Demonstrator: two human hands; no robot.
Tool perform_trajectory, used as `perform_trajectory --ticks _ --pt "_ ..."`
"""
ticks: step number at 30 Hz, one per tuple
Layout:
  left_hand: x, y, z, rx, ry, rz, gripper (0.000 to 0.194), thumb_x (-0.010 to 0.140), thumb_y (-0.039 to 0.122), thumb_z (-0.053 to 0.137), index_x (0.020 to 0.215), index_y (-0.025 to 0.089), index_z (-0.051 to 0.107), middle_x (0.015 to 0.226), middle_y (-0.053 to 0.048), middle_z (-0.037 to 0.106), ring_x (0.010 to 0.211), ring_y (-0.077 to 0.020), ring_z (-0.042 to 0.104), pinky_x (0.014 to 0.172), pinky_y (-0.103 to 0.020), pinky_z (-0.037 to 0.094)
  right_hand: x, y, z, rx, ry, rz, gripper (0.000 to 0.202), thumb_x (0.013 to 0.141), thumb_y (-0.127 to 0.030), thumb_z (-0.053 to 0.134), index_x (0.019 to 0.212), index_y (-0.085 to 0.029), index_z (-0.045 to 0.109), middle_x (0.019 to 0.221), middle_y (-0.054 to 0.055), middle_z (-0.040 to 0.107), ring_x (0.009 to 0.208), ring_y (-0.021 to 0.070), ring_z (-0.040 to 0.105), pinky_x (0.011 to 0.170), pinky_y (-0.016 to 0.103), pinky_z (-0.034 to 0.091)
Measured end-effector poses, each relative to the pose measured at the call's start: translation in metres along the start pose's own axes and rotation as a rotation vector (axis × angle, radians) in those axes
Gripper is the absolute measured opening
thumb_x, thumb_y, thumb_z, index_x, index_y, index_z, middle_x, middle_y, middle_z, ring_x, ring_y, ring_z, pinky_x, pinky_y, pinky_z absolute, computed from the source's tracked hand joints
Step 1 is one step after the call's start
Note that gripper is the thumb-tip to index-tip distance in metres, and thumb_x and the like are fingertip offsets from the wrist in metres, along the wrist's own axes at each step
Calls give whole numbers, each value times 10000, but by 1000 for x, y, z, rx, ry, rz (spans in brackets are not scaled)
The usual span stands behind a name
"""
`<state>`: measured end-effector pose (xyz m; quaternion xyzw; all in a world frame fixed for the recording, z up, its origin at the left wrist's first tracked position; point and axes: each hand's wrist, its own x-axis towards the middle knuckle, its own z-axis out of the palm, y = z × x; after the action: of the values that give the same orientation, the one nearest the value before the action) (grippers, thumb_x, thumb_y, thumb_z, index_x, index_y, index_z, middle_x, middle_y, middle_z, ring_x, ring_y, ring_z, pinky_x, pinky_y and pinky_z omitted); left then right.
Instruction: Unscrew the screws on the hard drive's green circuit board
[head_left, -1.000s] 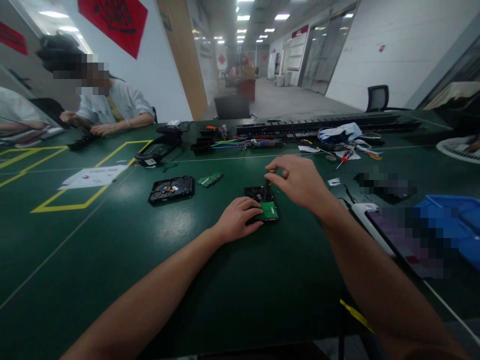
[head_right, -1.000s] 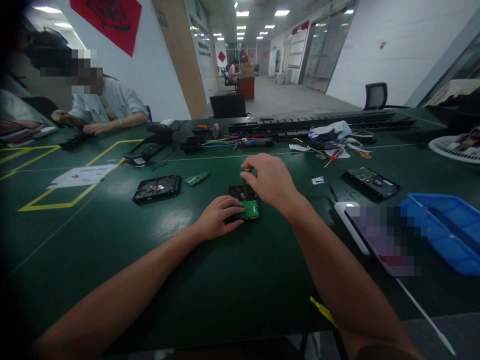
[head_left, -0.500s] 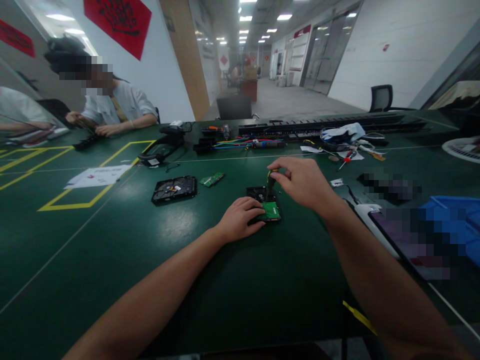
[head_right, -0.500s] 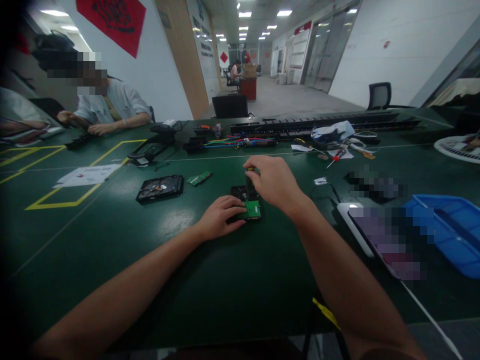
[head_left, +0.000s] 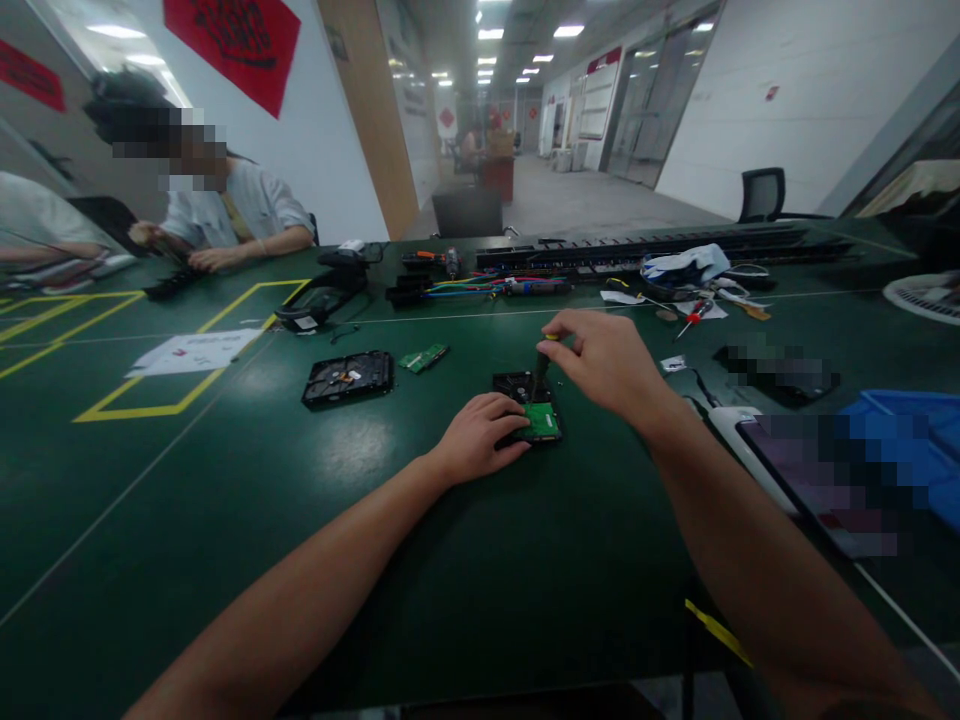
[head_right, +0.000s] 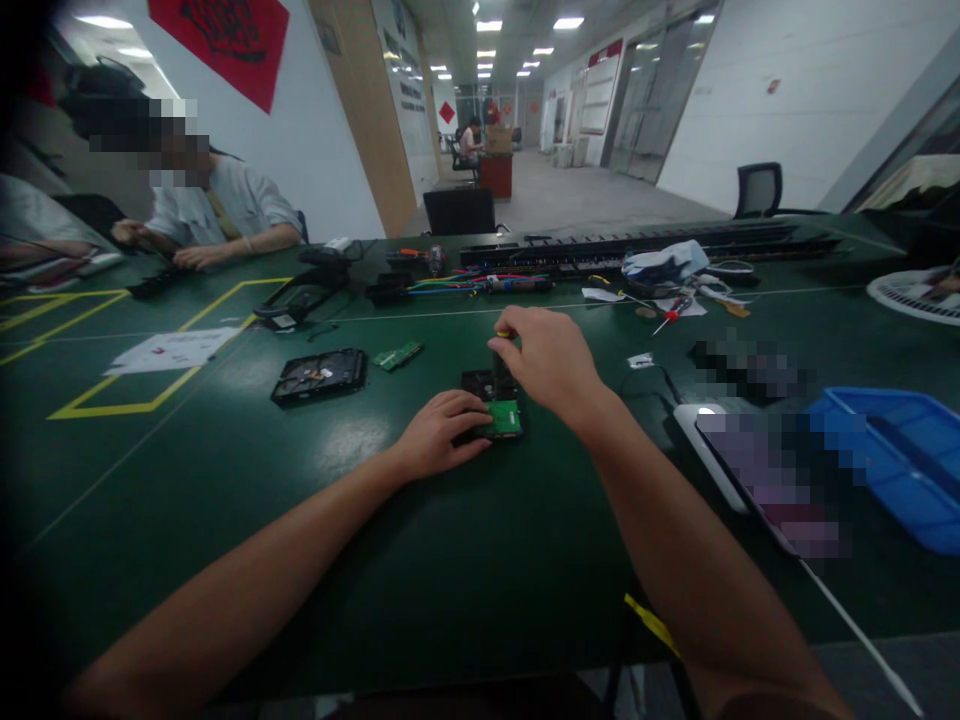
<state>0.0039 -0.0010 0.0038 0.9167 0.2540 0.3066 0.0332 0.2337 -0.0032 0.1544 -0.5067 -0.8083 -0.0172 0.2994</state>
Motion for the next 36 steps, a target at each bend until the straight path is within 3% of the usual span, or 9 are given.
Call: perform_trajectory --ticks 8,13,18,27,36 --pt "-1 -2 1 3 1 8 311 991 404 699 1244 226 724 1277 -104 716 1238 -287 656 1093 -500 526 1 2 1 55 -3 -24 148 986 -353 699 1014 -235 784 1091 72 815 961 254 718 876 395 499" --pt "0 -1 1 -7 1 6 318 992 407 696 1251 226 726 1277 -107 714 1242 -286 654 1101 -503 522 1 0 0 50 8 5 185 998 -387 676 965 -240 784 1026 64 814 892 244 709 827 391 485" --pt "0 -1 0 -3 -1 7 318 990 402 699 1250 221 727 1278 -109 712 1247 -288 647 1096 -499 522 0 0 -3 27 -2 0 162 988 -326 660 911 -240 774 954 48 806 848 236 706 797 381 468" --pt "-1 -2 2 -4 1 2 322 982 404 710 1253 230 725 1280 -106 713 1236 -288 656 1086 -503 528 -2 0 -8 179 -75 11 209 955 -206 639 1118 -199 770 1069 72 815 878 223 742 784 340 514" --pt "0 0 0 1 16 11 299 990 398 705 1232 225 729 1282 -105 717 1230 -281 662 1098 -493 526 1 4 -3 99 -23 10 150 967 -311 677 999 -223 794 1040 62 811 826 211 703 777 343 477"
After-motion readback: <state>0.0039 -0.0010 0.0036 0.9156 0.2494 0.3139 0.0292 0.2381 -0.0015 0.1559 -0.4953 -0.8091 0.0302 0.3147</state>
